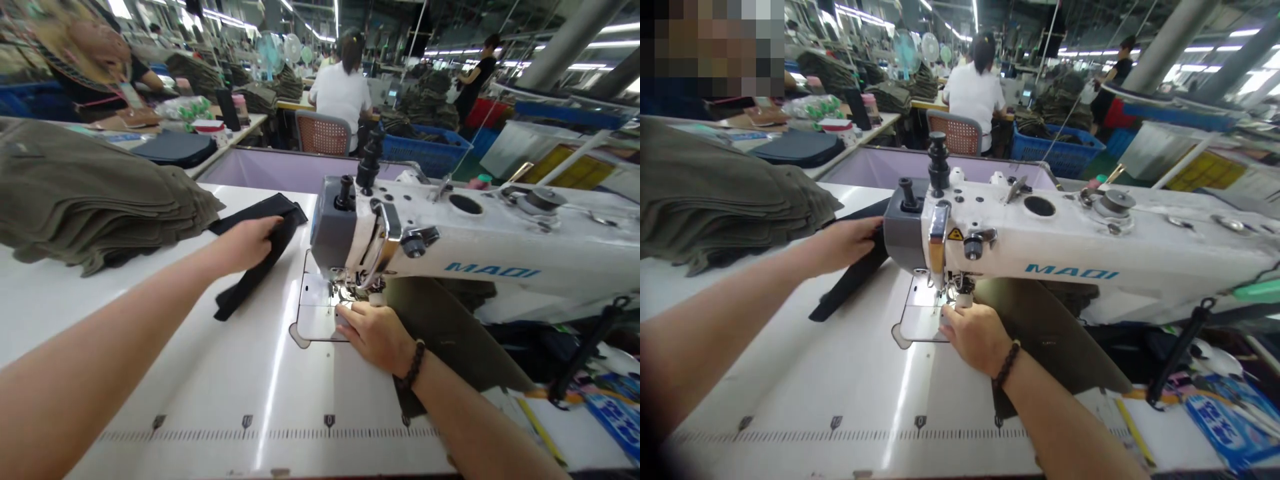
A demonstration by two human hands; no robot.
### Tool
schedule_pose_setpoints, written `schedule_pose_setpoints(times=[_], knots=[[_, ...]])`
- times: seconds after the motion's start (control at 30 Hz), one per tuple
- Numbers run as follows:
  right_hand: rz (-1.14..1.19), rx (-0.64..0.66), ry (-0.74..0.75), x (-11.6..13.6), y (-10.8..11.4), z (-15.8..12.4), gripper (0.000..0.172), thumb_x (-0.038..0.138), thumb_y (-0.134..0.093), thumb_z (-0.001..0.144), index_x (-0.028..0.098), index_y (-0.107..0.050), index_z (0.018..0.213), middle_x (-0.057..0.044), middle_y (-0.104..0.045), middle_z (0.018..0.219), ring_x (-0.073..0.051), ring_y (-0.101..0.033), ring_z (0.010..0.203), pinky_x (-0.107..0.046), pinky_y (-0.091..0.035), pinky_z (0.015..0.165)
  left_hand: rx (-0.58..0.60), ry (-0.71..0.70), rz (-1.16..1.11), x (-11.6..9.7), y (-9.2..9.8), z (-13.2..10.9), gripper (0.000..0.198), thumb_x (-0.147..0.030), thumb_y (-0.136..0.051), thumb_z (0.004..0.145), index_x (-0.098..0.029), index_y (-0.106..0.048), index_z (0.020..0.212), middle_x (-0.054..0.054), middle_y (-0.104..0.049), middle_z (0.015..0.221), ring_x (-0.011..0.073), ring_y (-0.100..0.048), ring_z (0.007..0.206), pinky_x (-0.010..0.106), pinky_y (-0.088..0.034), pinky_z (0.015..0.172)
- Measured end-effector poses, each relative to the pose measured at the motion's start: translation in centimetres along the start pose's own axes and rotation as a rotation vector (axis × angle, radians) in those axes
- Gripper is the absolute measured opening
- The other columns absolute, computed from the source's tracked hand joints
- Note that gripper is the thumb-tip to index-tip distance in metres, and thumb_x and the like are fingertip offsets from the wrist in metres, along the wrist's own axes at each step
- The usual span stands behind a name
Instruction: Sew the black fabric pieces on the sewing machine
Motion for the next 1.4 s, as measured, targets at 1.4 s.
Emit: schedule_pose_setpoints(times=[1.4], knots=[[0.001,-0.139,0.042,0.1,-0.8,-0.1,0.021,0.026,-0.05,0.085,0.017,-0.059,0.101,-0.006,-0.064,0.083,-0.017,-0.059,0.08,-0.025,-0.041,0.065,-0.021,-0.538,0.098,-5.7,-8.6,-2.9,0.015,-0.017,-0.041,0.087,-0.012,-0.055,0.092,0.009,-0.056,0.093,0.0207,-0.054,0.094,0.036,-0.04,0.089]])
Point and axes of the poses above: each hand's wrist, its own z-axis towards the middle knuckle, its own y-axis out of the back of the hand, x = y × z, the point moved 5 cm from there along z, towards the middle knuckle
